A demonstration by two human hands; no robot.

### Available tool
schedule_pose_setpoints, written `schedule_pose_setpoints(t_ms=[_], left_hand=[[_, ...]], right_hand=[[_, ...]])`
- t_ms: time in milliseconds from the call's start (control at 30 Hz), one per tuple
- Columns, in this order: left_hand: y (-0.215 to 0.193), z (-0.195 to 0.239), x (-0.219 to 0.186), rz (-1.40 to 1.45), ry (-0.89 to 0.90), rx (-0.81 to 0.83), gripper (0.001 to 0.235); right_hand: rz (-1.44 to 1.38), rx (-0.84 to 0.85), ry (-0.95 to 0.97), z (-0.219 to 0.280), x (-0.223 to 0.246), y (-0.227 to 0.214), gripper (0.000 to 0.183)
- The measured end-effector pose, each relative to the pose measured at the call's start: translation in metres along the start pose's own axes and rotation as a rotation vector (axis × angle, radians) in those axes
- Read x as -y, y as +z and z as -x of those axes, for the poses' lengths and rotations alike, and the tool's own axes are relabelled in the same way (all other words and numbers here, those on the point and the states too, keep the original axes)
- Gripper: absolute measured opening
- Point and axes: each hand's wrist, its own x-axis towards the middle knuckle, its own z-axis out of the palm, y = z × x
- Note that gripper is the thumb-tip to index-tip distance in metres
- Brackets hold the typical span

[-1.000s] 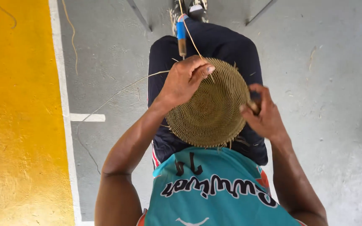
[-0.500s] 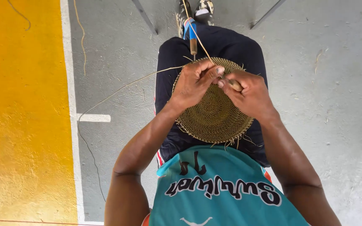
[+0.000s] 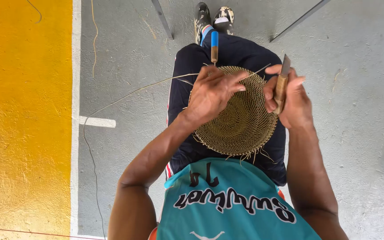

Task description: Weaving the circular base of a basket using natural fibers and a small awl tool.

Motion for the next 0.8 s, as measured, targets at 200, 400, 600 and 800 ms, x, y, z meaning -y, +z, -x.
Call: schedule_pose_setpoints(t_ms=[200,400,600,800], left_hand=[[0.010,0.000,0.005,0.660,-0.431,0.067,0.023],[0.006,0.002,0.006,0.964,-0.556,0.244,0.030],[0.006,0.012,0.009,1.268,-0.575,0.247,0.030],[0.009,0.015,0.012,1.415,-0.588,0.215,0.030]], right_hand=[[0.630,0.051,-0.104,0.009,-0.012,-0.028,0.019],[0.543,0.168,-0.220,-0.011,-0.018,-0.011,0.022],[0.409,0.246,-0.233,-0.019,-0.031,-0.017,0.021],[0.329,0.276,-0.237,-0.020,-0.030,-0.016,0.024]])
